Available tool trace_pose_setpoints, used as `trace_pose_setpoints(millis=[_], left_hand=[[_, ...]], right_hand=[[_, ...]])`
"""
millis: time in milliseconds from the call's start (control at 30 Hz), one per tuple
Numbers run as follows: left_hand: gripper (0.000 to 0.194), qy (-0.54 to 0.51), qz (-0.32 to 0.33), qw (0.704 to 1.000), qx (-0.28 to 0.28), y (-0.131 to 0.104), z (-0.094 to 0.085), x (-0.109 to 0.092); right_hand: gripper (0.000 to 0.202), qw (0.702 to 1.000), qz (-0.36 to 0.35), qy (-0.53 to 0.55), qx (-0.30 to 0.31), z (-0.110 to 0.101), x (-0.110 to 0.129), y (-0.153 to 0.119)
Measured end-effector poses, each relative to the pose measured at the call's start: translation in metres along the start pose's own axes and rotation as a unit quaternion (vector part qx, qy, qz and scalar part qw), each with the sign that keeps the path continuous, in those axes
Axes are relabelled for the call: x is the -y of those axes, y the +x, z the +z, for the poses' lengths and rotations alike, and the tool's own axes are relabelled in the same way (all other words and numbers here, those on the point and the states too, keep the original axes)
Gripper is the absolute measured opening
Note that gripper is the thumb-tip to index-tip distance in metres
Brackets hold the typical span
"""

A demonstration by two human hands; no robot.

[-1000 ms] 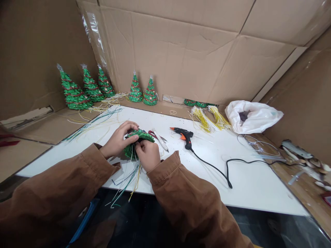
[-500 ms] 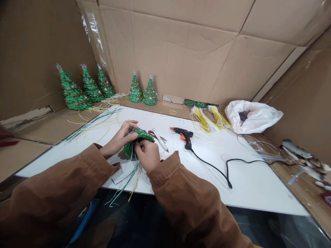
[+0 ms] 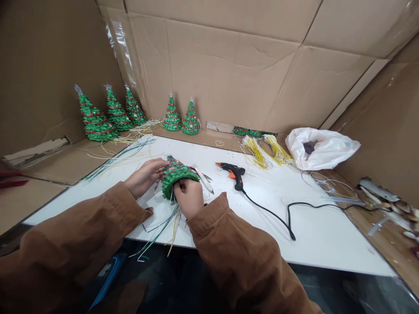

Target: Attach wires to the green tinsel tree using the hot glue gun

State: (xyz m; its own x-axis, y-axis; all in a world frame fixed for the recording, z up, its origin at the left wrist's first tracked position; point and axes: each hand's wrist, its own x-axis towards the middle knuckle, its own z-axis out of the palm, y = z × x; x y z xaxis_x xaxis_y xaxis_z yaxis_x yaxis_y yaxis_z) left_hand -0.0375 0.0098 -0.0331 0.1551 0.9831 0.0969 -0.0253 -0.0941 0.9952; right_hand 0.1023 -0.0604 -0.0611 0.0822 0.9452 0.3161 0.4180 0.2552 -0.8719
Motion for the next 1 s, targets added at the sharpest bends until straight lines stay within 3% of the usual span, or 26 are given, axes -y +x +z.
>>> trace_pose_setpoints(millis=[100, 300, 467, 600, 767, 900, 1000], left_hand=[[0.017, -0.133, -0.065, 0.989, 0.005, 0.002, -0.001, -0.003], [0.017, -0.178, -0.097, 0.979, 0.027, 0.002, 0.001, -0.006], [0.032, -0.215, -0.02, 0.975, 0.061, 0.006, 0.005, -0.011], [0.026, -0.296, 0.002, 0.954, 0.046, 0.016, 0.018, -0.025], [0.029, -0.373, 0.012, 0.92, 0.118, 0.034, 0.031, -0.042], [0.031, -0.369, 0.036, 0.921, 0.122, 0.043, 0.018, -0.043], [0.034, -0.36, 0.058, 0.924, 0.112, 0.044, 0.003, -0.042]], right_hand=[[0.015, 0.999, -0.02, 0.029, -0.031, -0.001, -0.004, 0.0], [0.034, 0.995, -0.085, 0.026, -0.043, -0.001, -0.006, -0.001], [0.035, 0.994, -0.096, 0.013, -0.051, -0.001, -0.007, -0.004], [0.021, 0.994, -0.083, -0.036, -0.061, -0.001, -0.008, -0.005], [0.02, 0.995, -0.085, -0.041, -0.02, 0.002, -0.006, -0.006], [0.03, 0.994, -0.078, -0.007, 0.072, -0.001, -0.005, -0.01], [0.024, 0.993, -0.092, 0.018, 0.07, -0.008, -0.004, -0.011]])
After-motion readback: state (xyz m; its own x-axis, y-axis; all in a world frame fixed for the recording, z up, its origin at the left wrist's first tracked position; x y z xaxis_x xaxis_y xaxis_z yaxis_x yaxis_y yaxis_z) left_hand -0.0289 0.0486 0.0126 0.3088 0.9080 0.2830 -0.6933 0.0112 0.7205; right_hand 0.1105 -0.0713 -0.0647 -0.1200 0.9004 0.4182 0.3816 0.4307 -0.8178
